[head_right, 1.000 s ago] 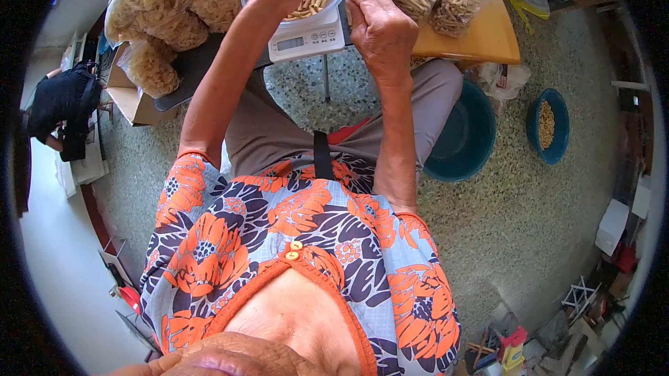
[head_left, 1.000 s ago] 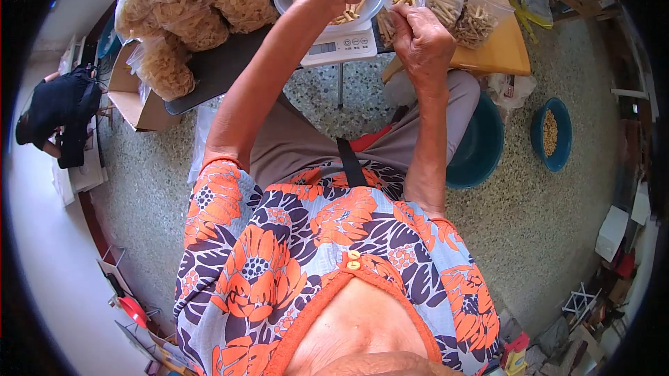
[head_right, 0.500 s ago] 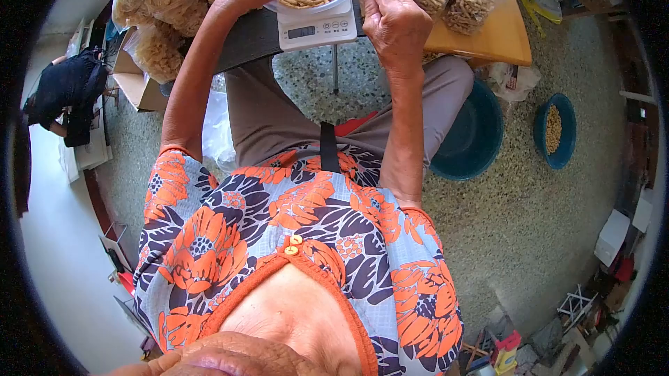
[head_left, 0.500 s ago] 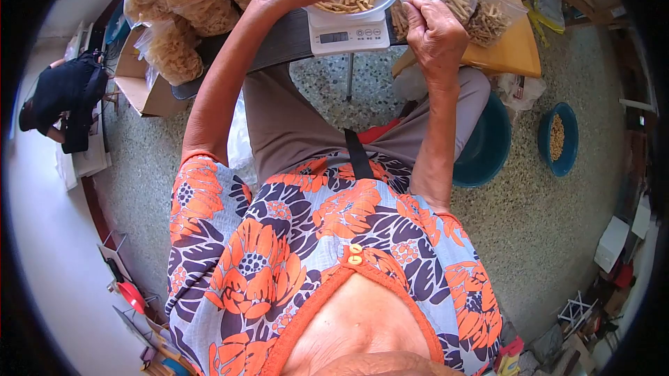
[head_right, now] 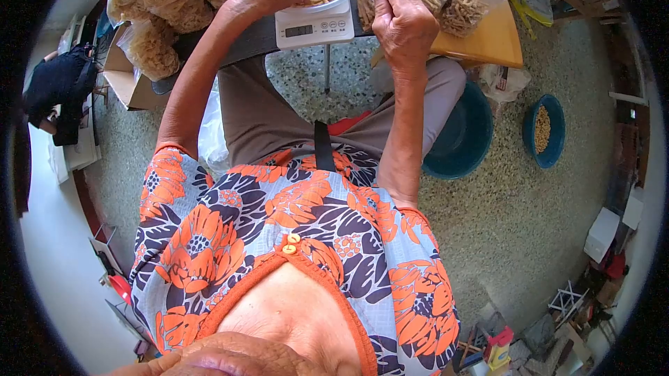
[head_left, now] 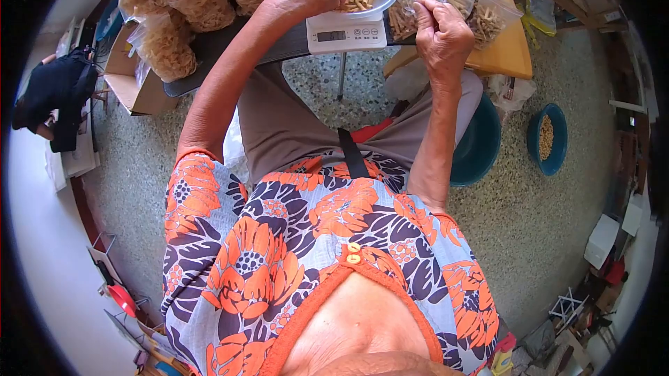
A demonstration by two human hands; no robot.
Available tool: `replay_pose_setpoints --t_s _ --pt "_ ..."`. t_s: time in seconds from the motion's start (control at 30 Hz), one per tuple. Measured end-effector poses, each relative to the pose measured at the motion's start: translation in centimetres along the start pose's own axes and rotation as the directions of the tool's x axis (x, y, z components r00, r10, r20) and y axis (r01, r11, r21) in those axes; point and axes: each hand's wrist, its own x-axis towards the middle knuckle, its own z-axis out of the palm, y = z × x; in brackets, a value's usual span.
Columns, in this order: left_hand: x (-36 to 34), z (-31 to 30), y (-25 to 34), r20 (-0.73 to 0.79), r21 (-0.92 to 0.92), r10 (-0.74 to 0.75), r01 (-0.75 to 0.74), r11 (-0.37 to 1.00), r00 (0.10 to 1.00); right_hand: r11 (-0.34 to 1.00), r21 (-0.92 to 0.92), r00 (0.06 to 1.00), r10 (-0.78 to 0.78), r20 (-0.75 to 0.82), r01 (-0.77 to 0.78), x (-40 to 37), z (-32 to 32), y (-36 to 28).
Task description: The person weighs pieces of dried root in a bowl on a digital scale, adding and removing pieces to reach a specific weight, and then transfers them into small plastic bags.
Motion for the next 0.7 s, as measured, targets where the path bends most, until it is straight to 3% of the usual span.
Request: replay_pose_setpoints --t_s 0.27,0.33,0.4,0.43,0.5,0.53,0.57,0.6,0.63,0.67,0.7 --pt "0.6 2.4 -0.9 -0.128 0.000 0.067 -0.067 0.998 0.990 1.000 -0.005 1.000 0.011 -0.028 -0.011 0.1 0.0 0.0" --pt "0.3 1.9 -0.7 -0.160 0.002 0.060 -0.061 0.998 0.985 0.997 0.003 0.996 0.075 -0.051 -0.075 0.2 -0.2 -0.1" --pt "-0.4 -0.6 -0.2 -0.147 -0.214 0.063 -0.094 0.972 0.987 0.997 0.006 0.995 0.078 -0.060 -0.078 0.2 -0.2 -0.2" --pt "-0.4 -0.9 -0.2 -0.147 -0.212 0.066 -0.097 0.972 0.987 0.997 0.010 0.994 0.080 -0.069 -0.080 0.2 -0.2 -0.2" --pt "-0.3 -1.1 -0.5 -0.215 -0.445 0.070 -0.162 0.881 0.974 0.996 0.013 0.993 0.094 -0.071 -0.093 0.2 -0.2 -0.3" --pt "-0.1 -0.8 -0.8 -0.213 -0.444 0.071 -0.161 0.882 0.974 0.994 0.017 0.992 0.106 -0.070 -0.105 0.2 -0.1 -0.3" --pt "0.1 -0.4 -1.0 -0.107 -0.750 -0.007 -0.076 0.657 0.994 0.994 0.019 0.992 0.107 -0.072 -0.106 0.1 -0.1 -0.3" --pt "0.3 -0.2 -1.3 0.021 -0.941 -0.042 0.034 0.336 0.999 0.995 0.017 0.992 0.100 -0.073 -0.099 0.1 0.0 -0.3" --pt "0.1 -0.2 -2.1 0.144 -0.972 -0.028 0.146 0.186 0.989 0.996 0.016 0.993 0.092 -0.075 -0.091 0.0 0.1 -0.3" --pt "0.1 -0.2 -2.2 0.143 -0.971 -0.030 0.146 0.191 0.989 0.996 0.021 0.993 0.092 -0.078 -0.091 0.1 0.2 -0.4" --pt "0.2 -0.1 -2.1 0.197 -0.975 -0.019 0.194 -0.111 0.980 0.996 0.023 0.993 0.088 -0.076 -0.086 0.1 0.1 -0.5"
